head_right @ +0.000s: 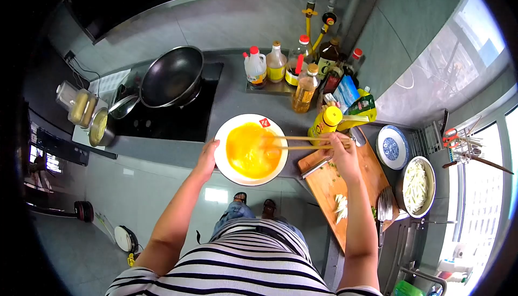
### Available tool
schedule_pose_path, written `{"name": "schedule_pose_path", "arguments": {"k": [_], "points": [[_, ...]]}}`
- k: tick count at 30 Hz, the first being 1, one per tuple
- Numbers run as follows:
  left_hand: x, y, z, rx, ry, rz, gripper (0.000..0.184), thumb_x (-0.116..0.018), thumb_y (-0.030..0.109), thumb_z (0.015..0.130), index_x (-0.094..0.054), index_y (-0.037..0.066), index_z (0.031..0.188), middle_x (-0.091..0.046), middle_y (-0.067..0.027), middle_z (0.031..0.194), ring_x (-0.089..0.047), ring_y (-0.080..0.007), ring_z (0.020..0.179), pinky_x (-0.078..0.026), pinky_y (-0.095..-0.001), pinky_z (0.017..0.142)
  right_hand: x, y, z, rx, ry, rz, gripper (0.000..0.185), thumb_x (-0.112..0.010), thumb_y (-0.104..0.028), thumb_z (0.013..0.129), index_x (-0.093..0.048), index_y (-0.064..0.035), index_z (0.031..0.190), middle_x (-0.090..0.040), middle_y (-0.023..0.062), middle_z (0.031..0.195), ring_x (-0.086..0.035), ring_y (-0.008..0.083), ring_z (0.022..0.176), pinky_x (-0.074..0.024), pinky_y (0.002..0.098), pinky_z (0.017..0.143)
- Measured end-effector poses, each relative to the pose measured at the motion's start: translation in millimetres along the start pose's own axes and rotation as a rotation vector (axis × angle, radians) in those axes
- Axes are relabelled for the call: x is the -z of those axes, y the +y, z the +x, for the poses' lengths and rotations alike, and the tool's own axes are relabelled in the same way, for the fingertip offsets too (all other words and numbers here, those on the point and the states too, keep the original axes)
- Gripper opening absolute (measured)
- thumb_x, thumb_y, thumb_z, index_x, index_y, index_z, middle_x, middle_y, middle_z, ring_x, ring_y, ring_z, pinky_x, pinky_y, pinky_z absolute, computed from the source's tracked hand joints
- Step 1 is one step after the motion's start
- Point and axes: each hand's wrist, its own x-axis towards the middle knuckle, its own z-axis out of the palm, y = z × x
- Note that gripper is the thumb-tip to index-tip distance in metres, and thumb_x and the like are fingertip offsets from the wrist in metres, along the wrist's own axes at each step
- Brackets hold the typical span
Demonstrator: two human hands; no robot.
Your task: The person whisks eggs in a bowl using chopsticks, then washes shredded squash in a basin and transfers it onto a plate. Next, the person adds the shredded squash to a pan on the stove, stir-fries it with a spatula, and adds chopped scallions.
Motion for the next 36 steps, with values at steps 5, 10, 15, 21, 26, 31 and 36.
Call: {"name": "schedule_pose_path", "arguments": {"k": [5,10,15,21,26,31,36], "points": [[2.3,-8.8,-1.8,0.008,0.013,-0.026,0.045,-0.044,0.028,0.097,-0.053,-0.003,0.129,-0.065,-0.0134,0.114,-0.061,-0.0193,0.103,-0.046,-0.0299,0.09,1.2,-13.5,-5.6,-0.065,-0.083,-0.069,0.032,-0.049,-0.023,0.102,-0.065,0.0038,0.106,-0.068,0.01,0.09,-0.063,0.0146,0.072,-0.053,0.0271,0.065],[0.6,-4.6,-9.0,0.023,0.052,-0.017,0.045,-0.045,0.029,0.097,-0.055,-0.002,0.127,-0.065,-0.0119,0.111,-0.062,-0.0176,0.098,-0.048,-0.0291,0.086,3.2,-5.6,-10.4,-0.062,-0.079,0.011,0.031,-0.046,-0.022,0.103,-0.063,0.0039,0.106,-0.068,0.0144,0.096,-0.064,0.0172,0.074,-0.0535,0.0292,0.066],[1.4,-4.1,-9.3,-0.003,0.055,-0.023,0.044,-0.045,0.029,0.097,-0.055,-0.001,0.127,-0.066,-0.011,0.108,-0.062,-0.0166,0.095,-0.049,-0.0287,0.082,4.1,-9.6,-13.0,-0.061,-0.08,-0.059,0.031,-0.049,-0.023,0.103,-0.066,0.0035,0.103,-0.068,0.0115,0.093,-0.064,0.0167,0.073,-0.0529,0.0275,0.064],[2.2,-2.4,-10.2,0.049,0.047,-0.025,0.043,-0.045,0.03,0.097,-0.056,-0.002,0.125,-0.066,-0.0108,0.108,-0.062,-0.0164,0.096,-0.048,-0.0279,0.083,-3.6,-17.2,-13.7,-0.071,-0.083,-0.083,0.032,-0.047,-0.022,0.103,-0.066,0.0042,0.104,-0.068,0.0115,0.091,-0.064,0.0181,0.073,-0.0532,0.0283,0.065],[0.1,-4.2,-9.0,0.025,0.071,-0.063,0.044,-0.046,0.031,0.097,-0.057,-0.002,0.124,-0.066,-0.0106,0.108,-0.062,-0.0164,0.096,-0.048,-0.028,0.083,-8.9,-10.0,-11.2,-0.061,-0.131,-0.03,0.034,-0.046,-0.023,0.103,-0.065,0.0047,0.105,-0.068,0.0119,0.091,-0.064,0.0176,0.075,-0.0537,0.029,0.066],[-4.0,1.4,-11.3,0.009,0.045,-0.065,0.044,-0.048,0.031,0.096,-0.057,-0.002,0.123,-0.065,-0.0107,0.11,-0.061,-0.0164,0.098,-0.048,-0.0287,0.086,-17.9,-0.5,-8.6,-0.114,-0.143,0.056,0.033,-0.046,-0.022,0.103,-0.064,0.0047,0.11,-0.067,0.0121,0.09,-0.064,0.0168,0.074,-0.0535,0.0288,0.067],[-4.5,-1.6,-9.5,0.007,0.044,-0.041,0.044,-0.048,0.031,0.096,-0.057,-0.002,0.124,-0.065,-0.0106,0.111,-0.061,-0.017,0.101,-0.047,-0.0289,0.088,-24.4,19.0,-6.7,-0.108,0.0,0.159,0.035,-0.048,-0.025,0.103,-0.063,0.0045,0.113,-0.066,0.0117,0.088,-0.063,0.0168,0.075,-0.0526,0.0292,0.066]]}}
